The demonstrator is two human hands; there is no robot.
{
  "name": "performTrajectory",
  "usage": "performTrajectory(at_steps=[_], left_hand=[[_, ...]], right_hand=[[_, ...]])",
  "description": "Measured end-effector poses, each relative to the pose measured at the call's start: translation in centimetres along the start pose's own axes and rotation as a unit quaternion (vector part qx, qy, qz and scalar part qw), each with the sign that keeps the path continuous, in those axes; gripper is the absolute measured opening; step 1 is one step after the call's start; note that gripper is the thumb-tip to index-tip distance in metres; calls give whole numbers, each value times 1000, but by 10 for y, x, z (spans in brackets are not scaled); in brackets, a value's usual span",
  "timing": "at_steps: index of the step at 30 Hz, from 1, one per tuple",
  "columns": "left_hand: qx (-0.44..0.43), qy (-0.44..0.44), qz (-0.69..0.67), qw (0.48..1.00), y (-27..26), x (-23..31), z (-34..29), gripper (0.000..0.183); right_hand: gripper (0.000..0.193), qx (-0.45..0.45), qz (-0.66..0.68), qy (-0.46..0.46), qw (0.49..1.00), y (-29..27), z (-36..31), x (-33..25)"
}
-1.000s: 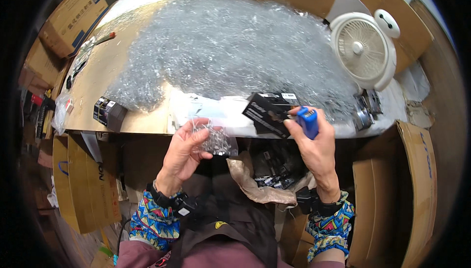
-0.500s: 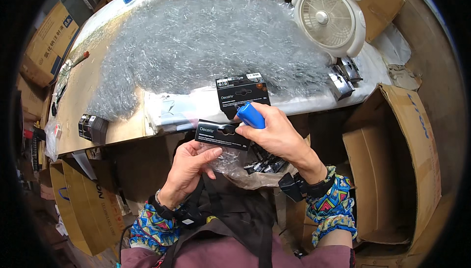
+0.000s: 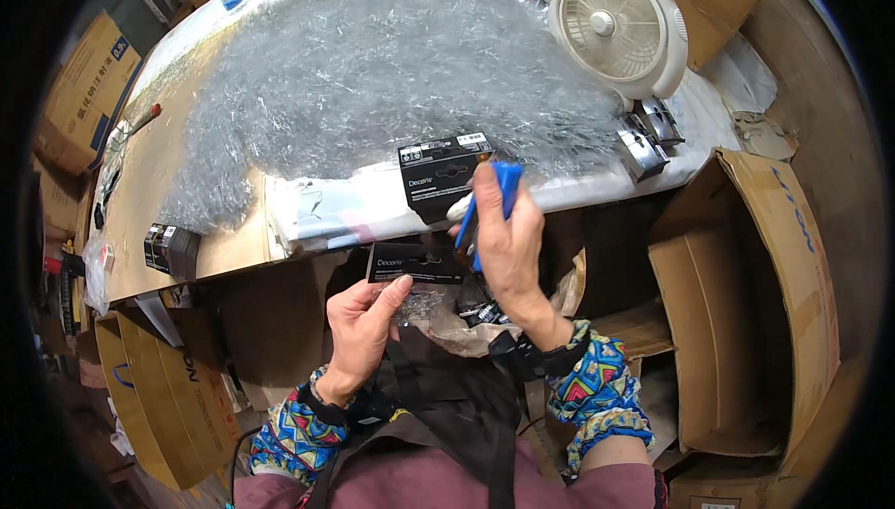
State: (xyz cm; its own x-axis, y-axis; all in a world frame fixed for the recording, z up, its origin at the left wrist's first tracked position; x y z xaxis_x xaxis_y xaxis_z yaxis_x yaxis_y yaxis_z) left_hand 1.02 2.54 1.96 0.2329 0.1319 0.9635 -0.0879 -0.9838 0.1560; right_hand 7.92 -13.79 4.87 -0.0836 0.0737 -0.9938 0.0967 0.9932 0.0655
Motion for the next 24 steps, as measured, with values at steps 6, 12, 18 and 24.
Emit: performTrajectory(at_steps=[6,12,18,24], left_hand=[[14,83,15,996,10,-4,1,15],[6,139,141,980,18,-6,-1,12],[2,279,345,896,28,-6,7,9],[-77,273,332,899,-8,17,39,11]], right_hand=[[47,-6,5,-62,998,9,-9,24],[42,1,-48,-76,996,7,-9,26],[35,28,79,-142,986,23,-27,21],[21,5,-3,-135,991,-1,-11,28]])
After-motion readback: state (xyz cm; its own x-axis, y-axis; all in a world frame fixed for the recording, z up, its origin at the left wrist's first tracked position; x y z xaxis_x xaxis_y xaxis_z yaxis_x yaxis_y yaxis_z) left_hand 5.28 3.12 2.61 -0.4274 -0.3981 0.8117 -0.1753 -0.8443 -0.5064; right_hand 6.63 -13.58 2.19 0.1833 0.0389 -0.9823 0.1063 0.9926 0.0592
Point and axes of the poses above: each hand's wrist, its own z-axis towards the middle knuckle, its own y-axis out of the palm, x = y × z, the point moved 1 cm from there along z, towards the middle knuckle, and after that the axes turned 7 degrees about -x, right-handed, at the moved point
